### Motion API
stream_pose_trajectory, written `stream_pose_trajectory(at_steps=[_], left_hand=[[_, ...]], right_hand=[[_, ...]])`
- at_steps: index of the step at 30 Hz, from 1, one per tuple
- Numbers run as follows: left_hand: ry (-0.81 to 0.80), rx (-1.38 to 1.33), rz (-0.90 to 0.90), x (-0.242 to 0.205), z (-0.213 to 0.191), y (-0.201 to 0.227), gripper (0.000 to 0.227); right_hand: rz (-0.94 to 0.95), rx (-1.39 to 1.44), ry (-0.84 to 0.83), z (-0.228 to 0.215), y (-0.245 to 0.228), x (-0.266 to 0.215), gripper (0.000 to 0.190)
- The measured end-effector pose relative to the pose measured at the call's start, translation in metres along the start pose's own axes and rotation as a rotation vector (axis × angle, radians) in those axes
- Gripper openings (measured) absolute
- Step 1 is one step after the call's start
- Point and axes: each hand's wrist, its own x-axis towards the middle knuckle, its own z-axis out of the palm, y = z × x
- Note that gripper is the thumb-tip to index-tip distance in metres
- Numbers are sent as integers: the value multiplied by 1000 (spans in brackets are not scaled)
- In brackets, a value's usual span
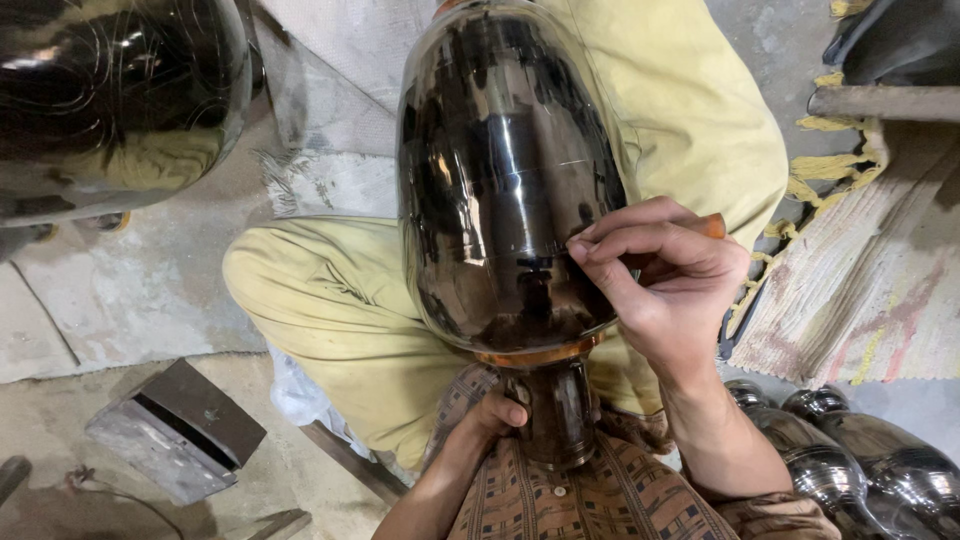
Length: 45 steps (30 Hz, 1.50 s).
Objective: The person sits on the floor and uses a small handheld tool to engrave fine lines onto the surface of a large, dark, polished metal vase. They hold the vase steady with one hand while carefully drawing patterns with the other, occasionally rotating the vase to access different areas.
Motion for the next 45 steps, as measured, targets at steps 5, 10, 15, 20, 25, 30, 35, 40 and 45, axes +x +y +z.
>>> stream_pose_trajectory(at_steps=[5,10,15,20,25,30,35,40,45], left_hand=[[-5,-5,16,0,2,1,87],[-6,-6,10,0,6,2,88],[-19,-19,-2,3,6,3,89],[-3,-30,-2,1,8,1,90],[13,-16,-8,0,8,2,90],[26,22,14,2,9,3,89],[25,21,12,2,11,4,89],[30,1,7,1,12,3,89],[36,-3,2,-1,9,2,88]], right_hand=[[-19,-38,46,4,3,-3,12],[-44,-31,10,1,2,-4,11],[-20,85,-4,-1,2,-3,11],[-32,-23,18,1,1,-5,12],[-46,31,0,0,2,-6,12],[-77,12,-12,-3,4,-8,12],[-98,4,-27,-5,5,-10,13],[-113,-9,-30,-7,6,-13,12],[-145,25,-51,-9,8,-16,12]])
